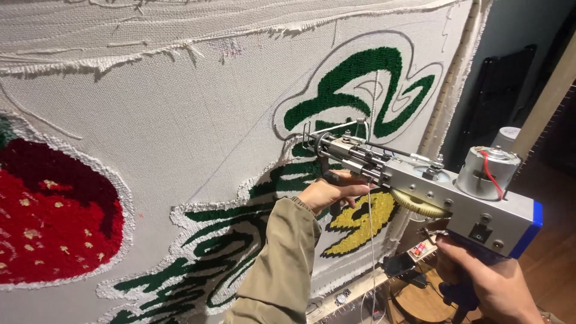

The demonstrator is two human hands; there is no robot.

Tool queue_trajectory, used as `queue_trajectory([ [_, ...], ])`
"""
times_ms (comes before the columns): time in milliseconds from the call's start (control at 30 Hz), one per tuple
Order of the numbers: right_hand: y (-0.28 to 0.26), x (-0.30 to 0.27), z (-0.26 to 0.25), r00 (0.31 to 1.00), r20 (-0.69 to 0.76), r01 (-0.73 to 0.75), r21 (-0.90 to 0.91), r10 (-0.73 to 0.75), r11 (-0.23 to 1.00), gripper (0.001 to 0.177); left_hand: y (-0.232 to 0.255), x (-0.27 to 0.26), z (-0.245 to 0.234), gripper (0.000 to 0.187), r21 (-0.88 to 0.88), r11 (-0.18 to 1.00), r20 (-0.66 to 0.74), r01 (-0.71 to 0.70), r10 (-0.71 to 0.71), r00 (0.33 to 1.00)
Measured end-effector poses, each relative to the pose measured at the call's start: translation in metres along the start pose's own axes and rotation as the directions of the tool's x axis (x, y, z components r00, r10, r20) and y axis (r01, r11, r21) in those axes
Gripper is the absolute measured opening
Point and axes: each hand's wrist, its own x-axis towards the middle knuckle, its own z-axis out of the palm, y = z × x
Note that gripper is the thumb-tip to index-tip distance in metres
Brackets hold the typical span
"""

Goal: Using a tufting gun to fill in a green outline on a rug canvas.

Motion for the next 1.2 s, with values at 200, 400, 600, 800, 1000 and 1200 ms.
queue_trajectory([
  [200,0.000,-0.002,-0.002,0.998,0.045,0.036,0.029,-0.037,0.999,0.025,-0.006,0.004,-0.001,0.025,-0.003,0.992,0.068,-0.128,0.128,0.989],
  [400,0.001,-0.002,-0.005,0.998,0.027,0.054,0.062,-0.056,0.997,0.024,0.004,-0.001,0.005,0.059,0.083,0.997,0.052,-0.001,-0.003,0.999],
  [600,0.006,0.000,0.005,1.000,-0.023,-0.015,0.051,0.016,0.999,0.015,-0.024,0.004,-0.001,0.039,-0.067,0.995,0.045,-0.077,0.080,0.996],
  [800,0.004,0.004,0.011,1.000,0.023,-0.020,-0.025,0.021,0.999,0.023,-0.028,0.002,-0.005,0.032,-0.020,0.999,-0.053,-0.030,0.029,0.998],
  [1000,0.001,0.009,0.019,0.993,-0.041,-0.116,-0.025,0.114,0.993,0.017,-0.028,0.004,-0.009,0.029,-0.077,0.997,-0.086,-0.007,0.001,0.996],
  [1200,-0.004,0.011,0.031,0.995,-0.022,-0.098,-0.007,0.098,0.995,0.019,-0.025,0.005,-0.015,0.030,-0.050,0.997,-0.127,0.052,-0.058,0.990],
])
